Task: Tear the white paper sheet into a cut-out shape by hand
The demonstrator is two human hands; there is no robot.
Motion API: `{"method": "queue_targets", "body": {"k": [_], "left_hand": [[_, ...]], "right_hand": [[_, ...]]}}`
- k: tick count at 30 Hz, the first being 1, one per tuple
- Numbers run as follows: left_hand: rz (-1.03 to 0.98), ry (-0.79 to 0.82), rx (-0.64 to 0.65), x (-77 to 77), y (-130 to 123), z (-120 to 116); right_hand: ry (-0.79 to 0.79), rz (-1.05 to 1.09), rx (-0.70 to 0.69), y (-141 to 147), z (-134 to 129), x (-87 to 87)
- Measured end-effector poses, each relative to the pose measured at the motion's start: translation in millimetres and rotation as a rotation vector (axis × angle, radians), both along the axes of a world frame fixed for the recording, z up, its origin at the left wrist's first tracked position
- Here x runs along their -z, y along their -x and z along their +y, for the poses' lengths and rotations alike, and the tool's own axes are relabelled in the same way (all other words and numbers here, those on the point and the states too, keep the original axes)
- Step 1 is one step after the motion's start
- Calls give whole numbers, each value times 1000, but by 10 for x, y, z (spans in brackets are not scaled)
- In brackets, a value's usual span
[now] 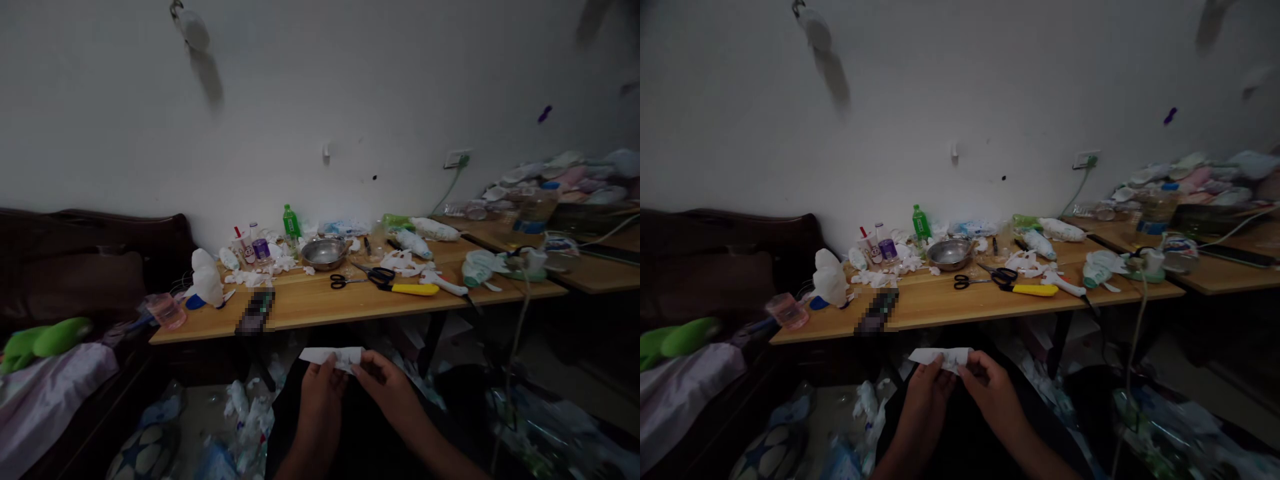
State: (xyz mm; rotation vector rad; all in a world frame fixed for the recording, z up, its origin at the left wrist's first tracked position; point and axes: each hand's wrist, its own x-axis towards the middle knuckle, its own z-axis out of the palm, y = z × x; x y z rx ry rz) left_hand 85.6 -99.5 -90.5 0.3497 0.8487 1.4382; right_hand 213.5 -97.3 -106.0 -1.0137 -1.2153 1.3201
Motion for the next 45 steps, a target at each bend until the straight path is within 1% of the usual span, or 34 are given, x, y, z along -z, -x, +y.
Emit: {"method": "queue_targets", "body": {"k": [5, 11, 16, 19, 21, 23, 25, 26, 27, 28, 30, 32, 34, 37, 45], "left_hand": [[5, -44, 4, -51, -6, 15], [54, -59, 34, -65, 10, -33], [153, -101, 83, -59, 10, -62], [146, -105, 55, -66, 8, -55], [151, -103, 11, -67, 18, -40], [183, -104, -18, -59, 37, -23], [219, -111, -30, -41, 61, -13], [234, -118, -30, -29, 72, -11], [253, -128, -27, -16, 80, -11], [279, -142, -19, -3, 86, -14], [345, -171, 10, 18, 93, -22], [419, -197, 36, 23, 97, -33], [473, -219, 30, 14, 104, -44], [508, -232, 1, -6, 124, -58], [518, -221, -40, -2, 119, -65]], "right_hand": [[102, 95, -84, 9, 1, -17], [236, 292, -192, -13, 14, -9], [238, 373, -159, -2, 6, -37], [252, 365, -133, 11, 0, -29], [269, 323, -74, -2, 10, 9], [268, 240, 94, -50, 35, 55], [212, 146, 314, -127, 69, 73], [160, 103, 394, -166, 84, 63], [101, 63, 415, -200, 97, 40], [46, 24, 383, -221, 106, 7], [-28, -51, 223, -217, 114, -70], [-54, -100, 52, -157, 114, -127], [-67, -123, -26, -79, 112, -146], [-88, -156, -45, -10, 106, -125], [-106, -177, -28, -25, 46, -126]]}}
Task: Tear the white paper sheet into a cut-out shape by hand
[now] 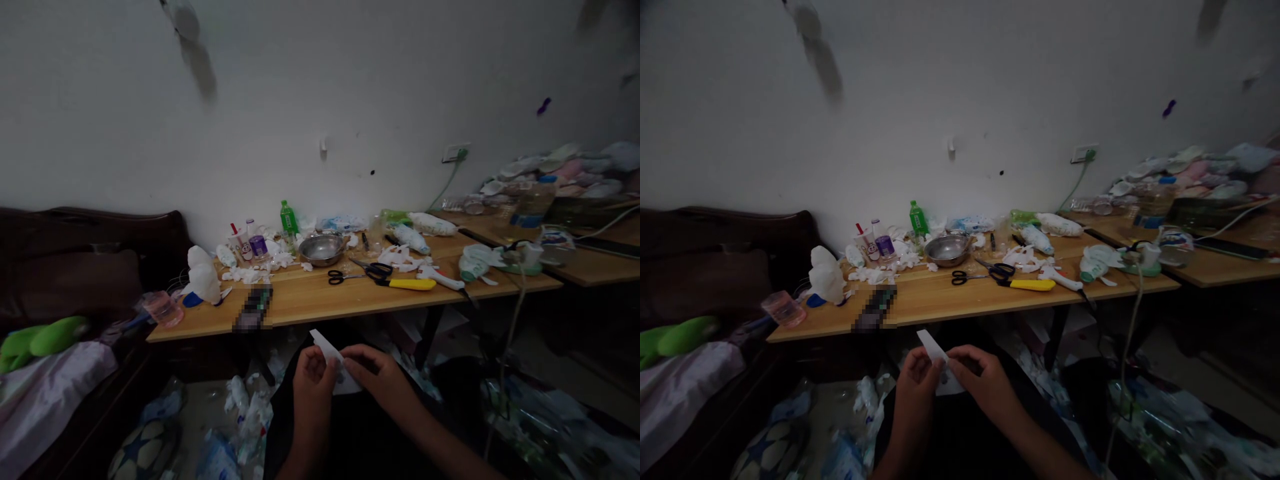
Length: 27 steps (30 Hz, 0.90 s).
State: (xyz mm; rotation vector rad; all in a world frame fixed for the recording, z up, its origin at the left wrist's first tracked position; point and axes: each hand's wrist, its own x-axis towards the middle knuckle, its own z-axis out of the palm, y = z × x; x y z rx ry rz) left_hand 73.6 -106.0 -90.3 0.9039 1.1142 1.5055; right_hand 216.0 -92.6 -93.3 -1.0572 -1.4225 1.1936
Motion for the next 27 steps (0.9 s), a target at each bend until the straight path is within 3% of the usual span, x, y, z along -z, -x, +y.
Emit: {"method": "queue_targets", "body": {"k": [13, 23, 27], "left_hand": [[-128, 12, 89, 68, 0, -13], [-84, 7, 120, 7, -23, -34], [-20, -10, 150, -48, -35, -63]], "right_hand": [[-37, -14, 22, 1, -12, 3], [-29, 19, 30, 0, -82, -41], [-94, 28, 19, -28, -57, -37]]}}
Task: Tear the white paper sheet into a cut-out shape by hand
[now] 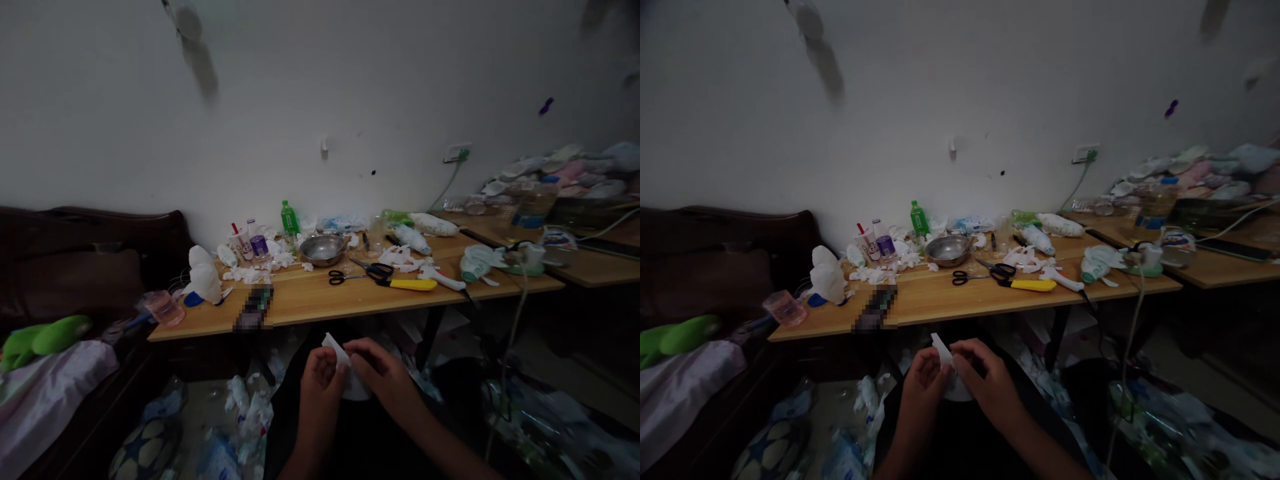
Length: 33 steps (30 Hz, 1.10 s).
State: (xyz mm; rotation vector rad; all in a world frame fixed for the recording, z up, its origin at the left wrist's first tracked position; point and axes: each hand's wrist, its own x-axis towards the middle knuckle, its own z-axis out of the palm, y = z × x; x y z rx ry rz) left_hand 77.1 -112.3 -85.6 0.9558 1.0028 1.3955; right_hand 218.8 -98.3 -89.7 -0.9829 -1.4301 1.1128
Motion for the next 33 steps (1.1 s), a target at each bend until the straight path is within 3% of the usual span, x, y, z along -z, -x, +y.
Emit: {"method": "queue_targets", "body": {"k": [6, 18, 24, 33], "left_hand": [[44, -28, 2, -45, -6, -32], [-36, -15, -4, 45, 15, 28], [-220, 73, -9, 67, 1, 78], [-387, 127, 91, 10, -20, 51]], "right_hand": [[-49, -23, 30, -9, 14, -11], [-29, -43, 63, 31, -18, -14], [-70, -85, 50, 54, -54, -47], [-172, -123, 44, 46, -72, -15]]}}
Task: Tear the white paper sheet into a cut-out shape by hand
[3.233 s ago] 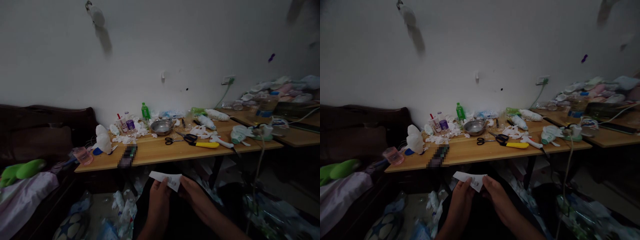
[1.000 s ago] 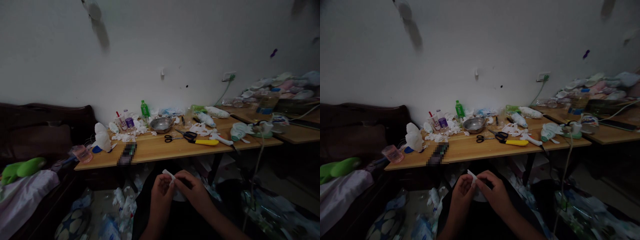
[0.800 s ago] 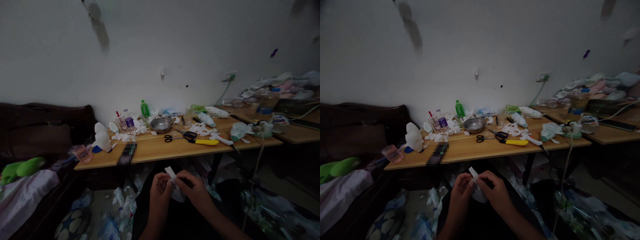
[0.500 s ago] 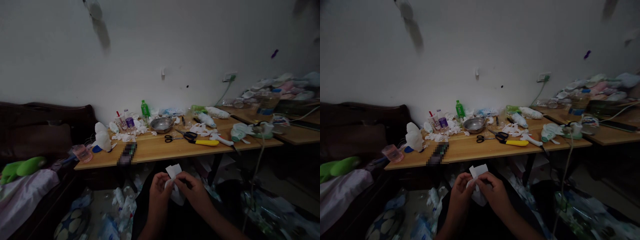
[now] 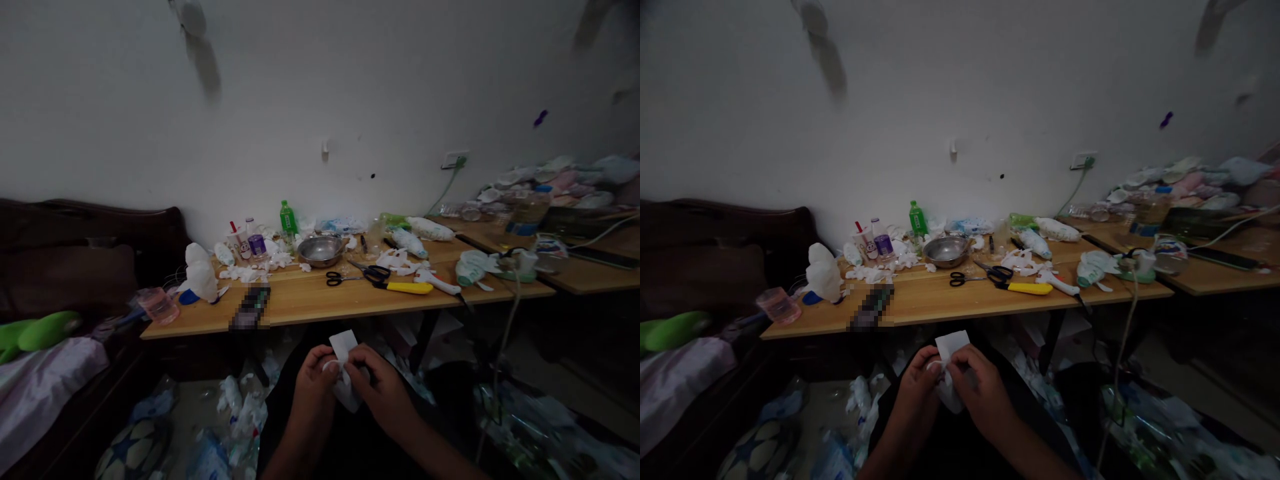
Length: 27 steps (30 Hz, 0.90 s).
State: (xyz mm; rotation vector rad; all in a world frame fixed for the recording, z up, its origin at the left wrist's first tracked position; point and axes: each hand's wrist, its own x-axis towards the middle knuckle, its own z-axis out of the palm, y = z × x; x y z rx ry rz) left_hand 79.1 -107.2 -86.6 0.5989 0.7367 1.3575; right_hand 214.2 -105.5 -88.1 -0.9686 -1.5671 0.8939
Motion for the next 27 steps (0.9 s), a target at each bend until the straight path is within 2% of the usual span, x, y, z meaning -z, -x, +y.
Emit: {"method": "queue_targets", "body": {"k": [6, 13, 22, 27], "left_hand": [[28, -9, 21, 24, 1, -13], [355, -68, -30, 4, 41, -52], [307, -113, -48, 56, 51, -52], [330, -119, -35, 0, 46, -68]], "right_hand": [[-33, 29, 9, -42, 7, 53], [-4, 80, 42, -65, 32, 103], [50, 84, 54, -44, 21, 99], [86, 100, 58, -53, 8, 115]]}}
